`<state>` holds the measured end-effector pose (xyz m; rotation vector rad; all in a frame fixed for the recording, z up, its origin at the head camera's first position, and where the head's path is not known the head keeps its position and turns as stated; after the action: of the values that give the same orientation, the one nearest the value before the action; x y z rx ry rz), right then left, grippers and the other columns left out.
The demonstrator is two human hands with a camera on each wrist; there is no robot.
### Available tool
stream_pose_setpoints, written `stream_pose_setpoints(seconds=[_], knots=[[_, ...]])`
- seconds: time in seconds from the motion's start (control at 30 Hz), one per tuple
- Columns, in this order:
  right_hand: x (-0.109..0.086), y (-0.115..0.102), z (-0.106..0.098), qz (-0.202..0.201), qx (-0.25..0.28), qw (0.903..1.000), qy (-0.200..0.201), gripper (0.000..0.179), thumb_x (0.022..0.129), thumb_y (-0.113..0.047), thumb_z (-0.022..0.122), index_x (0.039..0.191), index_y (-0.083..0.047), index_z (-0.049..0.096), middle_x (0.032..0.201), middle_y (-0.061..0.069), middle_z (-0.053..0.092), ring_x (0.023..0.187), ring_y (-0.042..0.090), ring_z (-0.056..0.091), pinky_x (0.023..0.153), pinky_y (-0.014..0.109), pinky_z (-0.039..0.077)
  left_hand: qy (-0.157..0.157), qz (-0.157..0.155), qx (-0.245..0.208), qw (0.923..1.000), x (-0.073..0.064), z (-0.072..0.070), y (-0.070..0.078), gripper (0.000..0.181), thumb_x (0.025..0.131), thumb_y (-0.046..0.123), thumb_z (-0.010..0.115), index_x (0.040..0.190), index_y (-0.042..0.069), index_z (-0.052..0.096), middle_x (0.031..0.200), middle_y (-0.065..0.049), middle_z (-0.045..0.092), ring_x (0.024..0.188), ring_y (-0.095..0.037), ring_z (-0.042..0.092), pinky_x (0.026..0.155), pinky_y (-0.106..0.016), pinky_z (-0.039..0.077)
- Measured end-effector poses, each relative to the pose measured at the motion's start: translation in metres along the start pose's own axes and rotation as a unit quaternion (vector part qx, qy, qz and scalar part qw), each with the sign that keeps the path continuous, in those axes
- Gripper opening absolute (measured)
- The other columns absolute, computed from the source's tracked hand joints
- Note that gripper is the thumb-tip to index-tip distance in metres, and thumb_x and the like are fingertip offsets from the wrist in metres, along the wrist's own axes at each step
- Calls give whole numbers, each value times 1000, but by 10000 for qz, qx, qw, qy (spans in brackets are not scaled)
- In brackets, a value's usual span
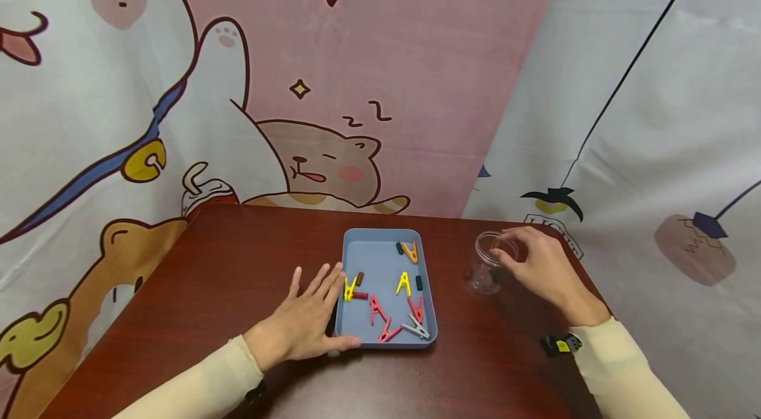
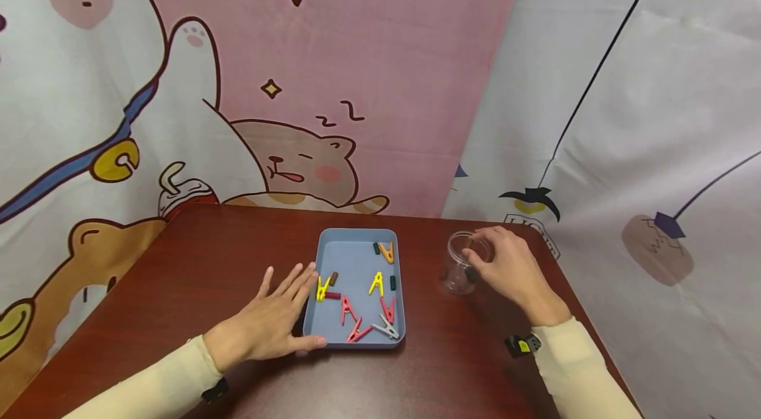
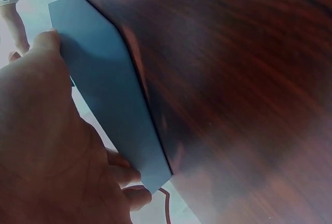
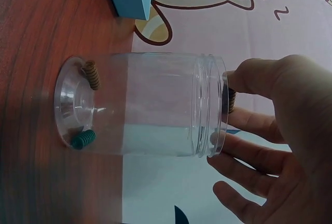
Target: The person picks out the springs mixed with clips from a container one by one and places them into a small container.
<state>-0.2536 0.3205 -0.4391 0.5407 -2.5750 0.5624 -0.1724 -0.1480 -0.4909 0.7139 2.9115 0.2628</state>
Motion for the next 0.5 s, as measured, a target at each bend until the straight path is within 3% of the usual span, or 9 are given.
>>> stream_pose_setpoints(seconds=[0.5], knots=[[0, 0, -1, 65, 14, 9998, -180, 38, 97, -22, 96, 127, -2, 84, 129, 23, 84, 119, 47, 79, 98, 71, 64, -11, -23, -26, 10000, 0, 1, -1, 131, 98, 95, 61, 185, 3, 26, 197, -16, 18, 184, -43, 20, 141, -85, 7]])
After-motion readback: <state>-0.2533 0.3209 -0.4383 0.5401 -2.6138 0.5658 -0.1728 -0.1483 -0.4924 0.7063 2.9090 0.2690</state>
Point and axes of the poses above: each hand's wrist, its own x-axis towards the middle knuckle, its own z-axis out of the palm, y = z × x, the point moved 1 cm from there along x, towards the middle knuckle
